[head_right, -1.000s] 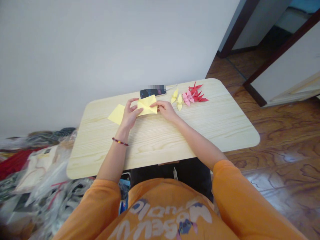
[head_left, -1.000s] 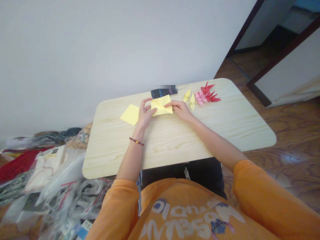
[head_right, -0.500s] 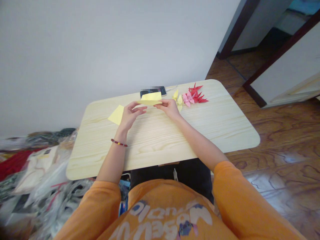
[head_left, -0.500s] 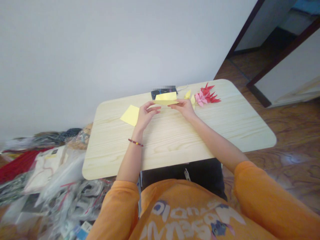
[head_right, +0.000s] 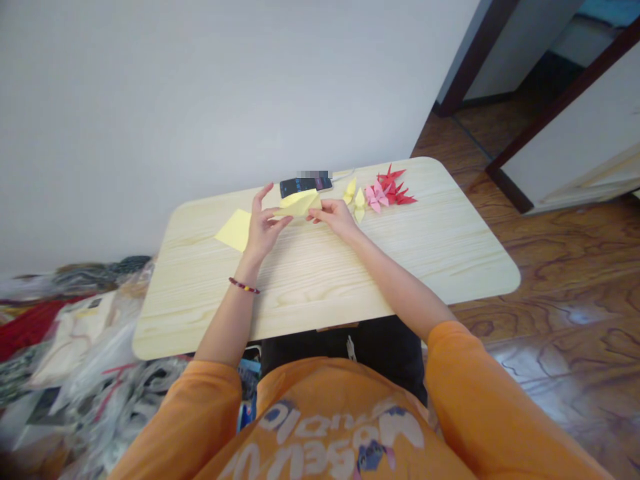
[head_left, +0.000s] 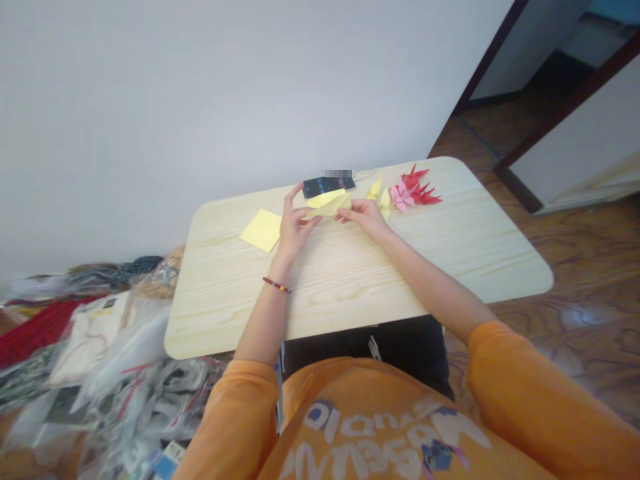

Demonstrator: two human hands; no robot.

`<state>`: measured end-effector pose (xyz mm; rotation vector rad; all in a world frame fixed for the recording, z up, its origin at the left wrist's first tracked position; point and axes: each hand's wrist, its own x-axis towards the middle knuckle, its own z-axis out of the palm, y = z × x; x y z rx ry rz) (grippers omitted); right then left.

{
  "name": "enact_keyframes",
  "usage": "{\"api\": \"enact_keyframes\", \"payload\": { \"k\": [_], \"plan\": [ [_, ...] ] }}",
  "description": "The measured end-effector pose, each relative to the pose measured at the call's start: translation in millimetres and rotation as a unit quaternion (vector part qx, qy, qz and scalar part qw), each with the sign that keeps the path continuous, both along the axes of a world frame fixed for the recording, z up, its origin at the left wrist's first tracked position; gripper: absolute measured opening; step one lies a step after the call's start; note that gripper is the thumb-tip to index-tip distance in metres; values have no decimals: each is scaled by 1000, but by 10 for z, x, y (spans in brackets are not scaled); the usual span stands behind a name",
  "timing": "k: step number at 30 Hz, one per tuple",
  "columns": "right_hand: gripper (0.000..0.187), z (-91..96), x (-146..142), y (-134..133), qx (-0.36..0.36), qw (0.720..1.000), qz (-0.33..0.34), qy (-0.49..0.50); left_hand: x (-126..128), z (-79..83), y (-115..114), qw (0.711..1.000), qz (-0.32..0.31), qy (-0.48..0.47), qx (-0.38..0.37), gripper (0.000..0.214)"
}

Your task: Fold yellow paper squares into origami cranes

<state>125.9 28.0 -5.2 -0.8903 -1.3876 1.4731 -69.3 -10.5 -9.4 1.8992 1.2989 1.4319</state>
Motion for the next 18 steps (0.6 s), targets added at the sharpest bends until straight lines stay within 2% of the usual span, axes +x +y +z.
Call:
{"api": "enact_keyframes", "payload": {
  "k": [9,14,18],
  "plan": [
    [29,27,-15,-23,4,1000,18,-3,-1,67,-40,997,-49,64,19,11],
    [21,6,-19,-29,37,998,2,-44,20,102,-68,995,-39,87,23,14],
    [15,-23,-21,-34,67,995,-33,-73,19,89,-73,998,-13,60,18,17]
  ]
}}
